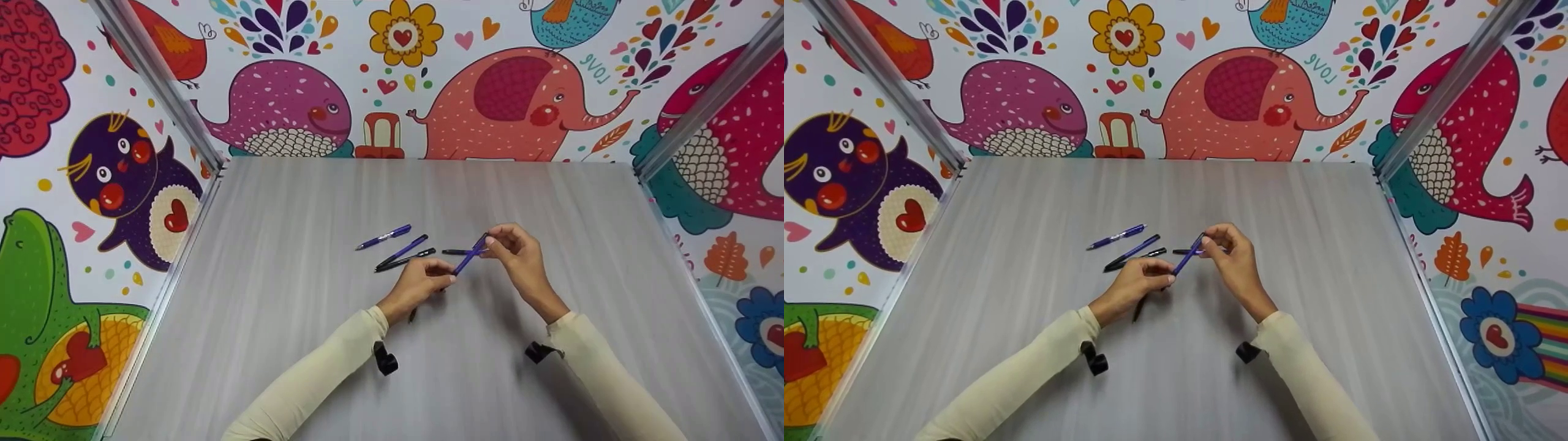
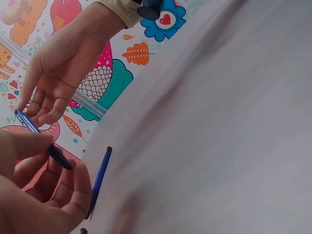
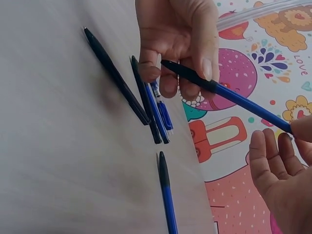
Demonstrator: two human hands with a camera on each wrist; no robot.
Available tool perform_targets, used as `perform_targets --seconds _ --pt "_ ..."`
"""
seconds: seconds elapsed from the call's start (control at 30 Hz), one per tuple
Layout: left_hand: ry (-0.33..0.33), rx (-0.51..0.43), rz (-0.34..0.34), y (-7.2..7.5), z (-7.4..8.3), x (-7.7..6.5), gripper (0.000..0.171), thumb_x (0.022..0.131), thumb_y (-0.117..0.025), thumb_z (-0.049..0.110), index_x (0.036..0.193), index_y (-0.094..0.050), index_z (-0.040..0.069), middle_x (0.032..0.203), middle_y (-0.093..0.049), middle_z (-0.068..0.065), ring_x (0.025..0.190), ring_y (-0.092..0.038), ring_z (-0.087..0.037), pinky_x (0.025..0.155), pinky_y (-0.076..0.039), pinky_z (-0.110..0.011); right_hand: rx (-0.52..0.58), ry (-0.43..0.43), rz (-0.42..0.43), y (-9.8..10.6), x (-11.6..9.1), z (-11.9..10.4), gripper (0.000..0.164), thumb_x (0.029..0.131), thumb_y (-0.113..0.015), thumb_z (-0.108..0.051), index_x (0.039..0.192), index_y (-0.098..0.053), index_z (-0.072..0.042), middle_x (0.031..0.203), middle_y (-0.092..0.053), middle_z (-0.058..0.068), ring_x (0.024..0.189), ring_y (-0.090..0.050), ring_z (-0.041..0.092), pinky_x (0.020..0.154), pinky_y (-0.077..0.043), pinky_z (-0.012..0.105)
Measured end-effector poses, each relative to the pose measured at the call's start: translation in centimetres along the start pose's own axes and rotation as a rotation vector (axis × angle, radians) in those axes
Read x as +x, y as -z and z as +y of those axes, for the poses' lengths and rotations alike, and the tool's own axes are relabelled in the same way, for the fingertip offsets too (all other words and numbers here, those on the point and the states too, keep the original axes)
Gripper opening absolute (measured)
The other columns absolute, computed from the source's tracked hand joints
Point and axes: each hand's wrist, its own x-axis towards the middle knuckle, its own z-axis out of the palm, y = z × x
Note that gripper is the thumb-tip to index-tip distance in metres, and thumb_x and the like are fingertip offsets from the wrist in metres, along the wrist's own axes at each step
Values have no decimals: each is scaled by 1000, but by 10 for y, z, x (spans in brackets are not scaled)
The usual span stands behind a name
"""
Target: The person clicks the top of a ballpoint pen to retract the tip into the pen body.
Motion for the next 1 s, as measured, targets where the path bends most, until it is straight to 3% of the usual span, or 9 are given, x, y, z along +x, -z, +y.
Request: perform_targets --seconds 0.23,0.7,1.0 --pt "-62 137 43 2 -1 -1 14 97 -81 5 110 -83 5 101 -78 -1 92 -68 -12 78 -55 -25 -18 -4 7 9 -3 4 15 104 -71 6 117 -69 14 103 -73 27 87 -78 23 82 -66 35" --pt "-213 302 68 3 -4 2 13 98 -80 3 110 -84 5 97 -77 0 90 -66 -7 84 -57 -27 -30 -60 35 21 -12 10 16 101 -71 11 117 -75 12 105 -74 26 86 -77 21 80 -65 32" --pt "-337 462 90 1 -11 6 12 96 -82 1 107 -84 4 102 -81 -6 96 -72 -16 93 -57 -38 -137 -97 13 32 -20 18 16 99 -72 13 115 -74 15 107 -74 28 90 -76 18 81 -63 26"
